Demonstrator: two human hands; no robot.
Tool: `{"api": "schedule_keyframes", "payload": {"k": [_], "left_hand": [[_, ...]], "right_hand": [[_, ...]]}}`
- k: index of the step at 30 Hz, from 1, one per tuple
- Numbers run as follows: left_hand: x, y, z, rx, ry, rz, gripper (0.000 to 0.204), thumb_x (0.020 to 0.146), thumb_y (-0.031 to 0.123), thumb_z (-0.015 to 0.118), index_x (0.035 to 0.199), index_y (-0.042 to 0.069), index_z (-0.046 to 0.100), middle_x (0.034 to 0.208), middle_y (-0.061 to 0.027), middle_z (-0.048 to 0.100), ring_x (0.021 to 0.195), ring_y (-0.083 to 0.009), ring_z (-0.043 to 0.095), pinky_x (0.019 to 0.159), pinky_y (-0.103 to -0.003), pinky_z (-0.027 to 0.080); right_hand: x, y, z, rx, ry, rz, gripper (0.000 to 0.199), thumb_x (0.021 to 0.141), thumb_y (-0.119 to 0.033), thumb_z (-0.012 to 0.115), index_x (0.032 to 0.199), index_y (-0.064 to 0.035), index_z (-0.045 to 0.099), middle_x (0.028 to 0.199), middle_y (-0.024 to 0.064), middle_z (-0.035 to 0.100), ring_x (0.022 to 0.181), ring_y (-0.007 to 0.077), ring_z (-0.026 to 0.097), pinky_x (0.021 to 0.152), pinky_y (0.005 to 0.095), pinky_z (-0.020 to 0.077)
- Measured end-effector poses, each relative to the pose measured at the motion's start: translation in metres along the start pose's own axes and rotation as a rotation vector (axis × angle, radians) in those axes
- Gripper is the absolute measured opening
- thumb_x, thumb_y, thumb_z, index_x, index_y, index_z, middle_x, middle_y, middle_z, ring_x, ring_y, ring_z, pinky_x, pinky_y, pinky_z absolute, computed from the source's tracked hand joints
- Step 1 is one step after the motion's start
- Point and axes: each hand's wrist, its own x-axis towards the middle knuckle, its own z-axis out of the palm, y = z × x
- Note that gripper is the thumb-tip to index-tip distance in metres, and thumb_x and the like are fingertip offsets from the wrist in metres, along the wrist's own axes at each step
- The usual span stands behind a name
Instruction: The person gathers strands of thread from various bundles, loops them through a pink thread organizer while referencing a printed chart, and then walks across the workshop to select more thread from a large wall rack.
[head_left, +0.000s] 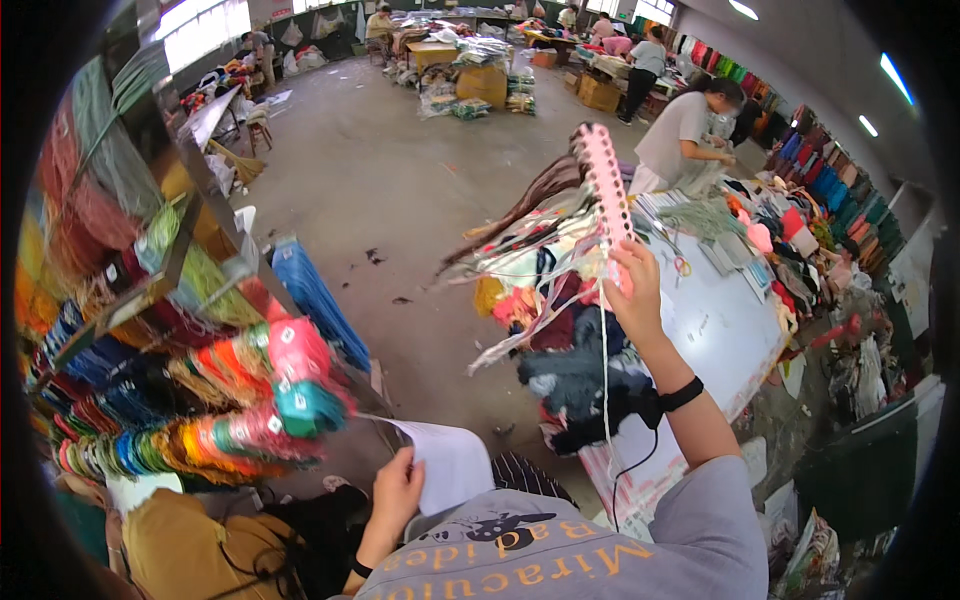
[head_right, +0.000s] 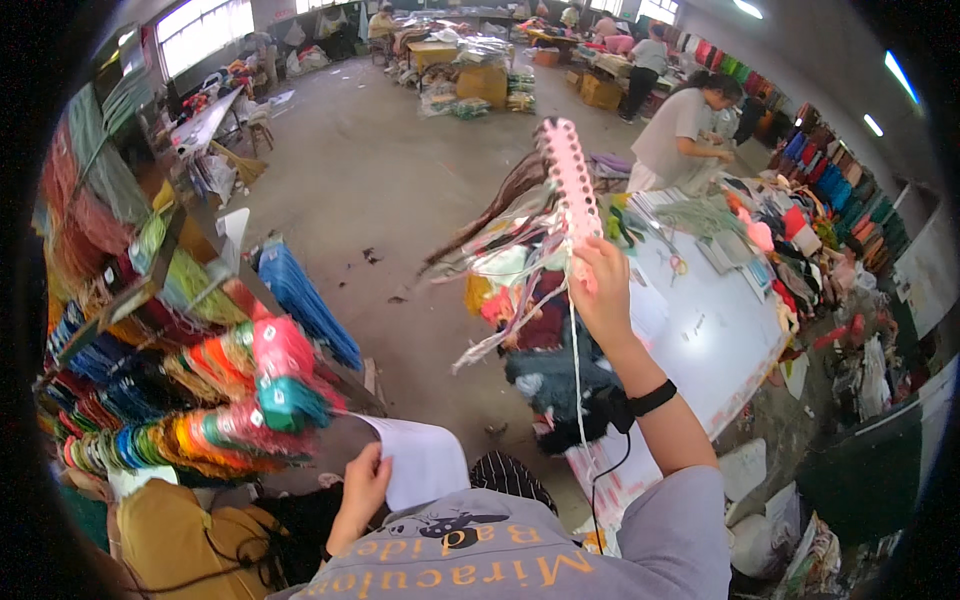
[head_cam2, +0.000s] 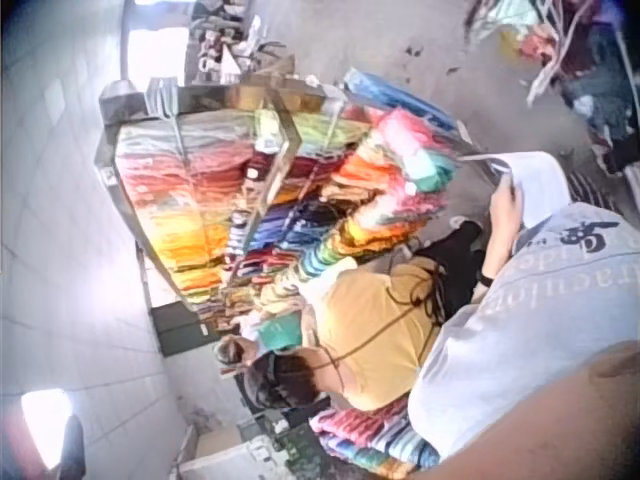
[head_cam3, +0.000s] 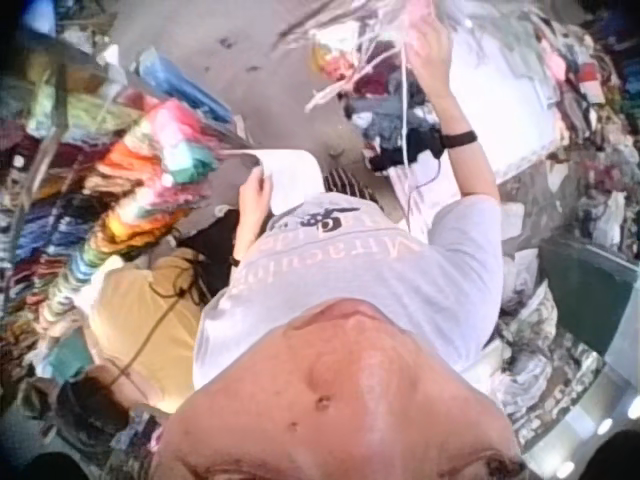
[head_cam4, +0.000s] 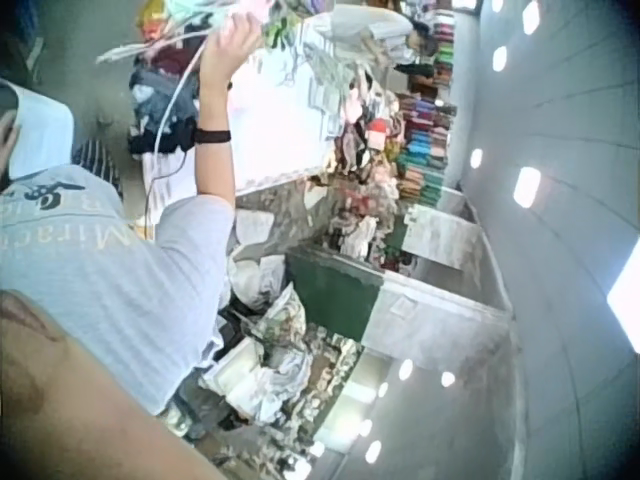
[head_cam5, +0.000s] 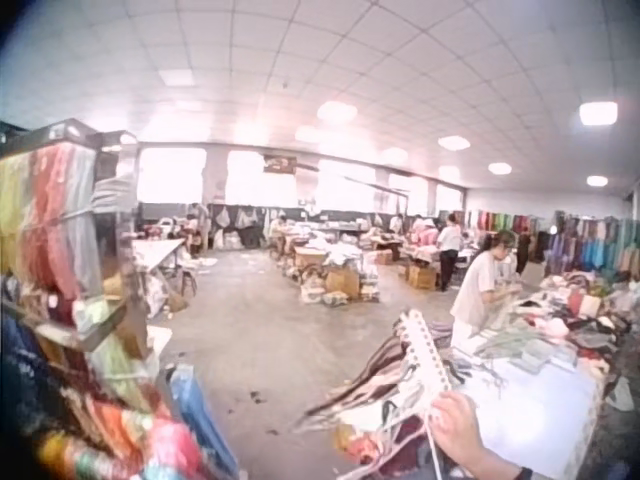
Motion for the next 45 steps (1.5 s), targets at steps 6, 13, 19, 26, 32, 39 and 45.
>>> {"api": "schedule_keyframes", "payload": {"k": [6, 13, 19, 26, 32, 39, 45], "left_hand": [[0.097, 0.011, -0.006, 0.015, -0.052, -0.040, 0.015, 0.083, 0.014, 0.060, 0.087, 0.000, 0.054, 0.072, -0.0189, 0.053, 0.060, -0.0319, 0.053, 0.056, -0.036, 0.042], [0.242, 0.011, -0.016, -0.078, 0.145, 0.050, 0.015, 0.082, 0.010, 0.063, 0.084, -0.003, 0.055, 0.072, -0.0160, 0.053, 0.059, -0.0244, 0.051, 0.056, -0.032, 0.041], [0.396, 0.018, -0.025, -0.020, 0.373, 0.024, 0.012, 0.081, 0.007, 0.063, 0.082, -0.003, 0.057, 0.069, -0.0141, 0.055, 0.059, -0.0213, 0.050, 0.057, -0.031, 0.041], [0.546, 0.019, -0.053, -0.030, 0.484, -0.120, 0.008, 0.081, 0.005, 0.061, 0.085, -0.002, 0.059, 0.068, -0.0108, 0.054, 0.057, -0.0154, 0.048, 0.056, -0.029, 0.041], [0.702, 0.004, -0.086, -0.010, 0.588, -0.039, 0.029, 0.079, 0.000, 0.057, 0.108, 0.001, 0.059, 0.071, -0.0067, 0.054, 0.058, -0.0120, 0.047, 0.055, -0.027, 0.041], [0.915, 0.014, -0.114, -0.009, 0.464, 0.161, 0.042, 0.078, -0.008, 0.047, 0.116, 0.003, 0.059, 0.090, -0.0125, 0.061, 0.066, -0.0143, 0.052, 0.064, -0.025, 0.045], [1.088, 0.041, -0.078, 0.141, 0.053, 0.317, 0.035, 0.078, -0.008, 0.048, 0.106, 0.006, 0.064, 0.074, -0.0128, 0.052, 0.064, -0.0236, 0.052, 0.058, -0.032, 0.041]], "right_hand": [[0.075, 0.070, 0.115, 0.064, -0.191, 0.019, 0.042, 0.066, -0.001, 0.063, 0.106, -0.0070, 0.058, 0.115, 0.0118, 0.055, 0.108, 0.0323, 0.050, 0.095, 0.0394, 0.0381], [0.205, 0.111, 0.299, 0.252, -0.120, -0.130, 0.038, 0.068, -0.002, 0.062, 0.106, -0.0069, 0.058, 0.111, 0.0115, 0.057, 0.106, 0.0312, 0.051, 0.093, 0.0394, 0.0398], [0.322, 0.148, 0.452, 0.479, -0.158, -0.160, 0.038, 0.068, -0.002, 0.061, 0.106, -0.0066, 0.058, 0.110, 0.0118, 0.056, 0.105, 0.0315, 0.052, 0.092, 0.0390, 0.0409], [0.404, 0.188, 0.551, 0.509, -0.176, -0.213, 0.041, 0.067, 0.001, 0.062, 0.108, -0.0057, 0.058, 0.111, 0.0115, 0.057, 0.107, 0.0307, 0.051, 0.094, 0.0382, 0.0407], [0.445, 0.246, 0.624, 0.480, -0.221, -0.105, 0.041, 0.068, 0.001, 0.064, 0.108, -0.0051, 0.058, 0.115, 0.0112, 0.055, 0.111, 0.0306, 0.049, 0.095, 0.0390, 0.0401], [0.518, 0.342, 0.669, 0.255, -0.077, -0.108, 0.042, 0.068, 0.001, 0.065, 0.109, -0.0033, 0.057, 0.115, 0.0112, 0.055, 0.110, 0.0317, 0.049, 0.095, 0.0392, 0.0396], [0.482, 0.435, 0.689, 0.094, -0.148, 0.153, 0.046, 0.068, -0.001, 0.066, 0.112, -0.0043, 0.055, 0.116, 0.0125, 0.054, 0.108, 0.0309, 0.051, 0.093, 0.0377, 0.0417]]}}
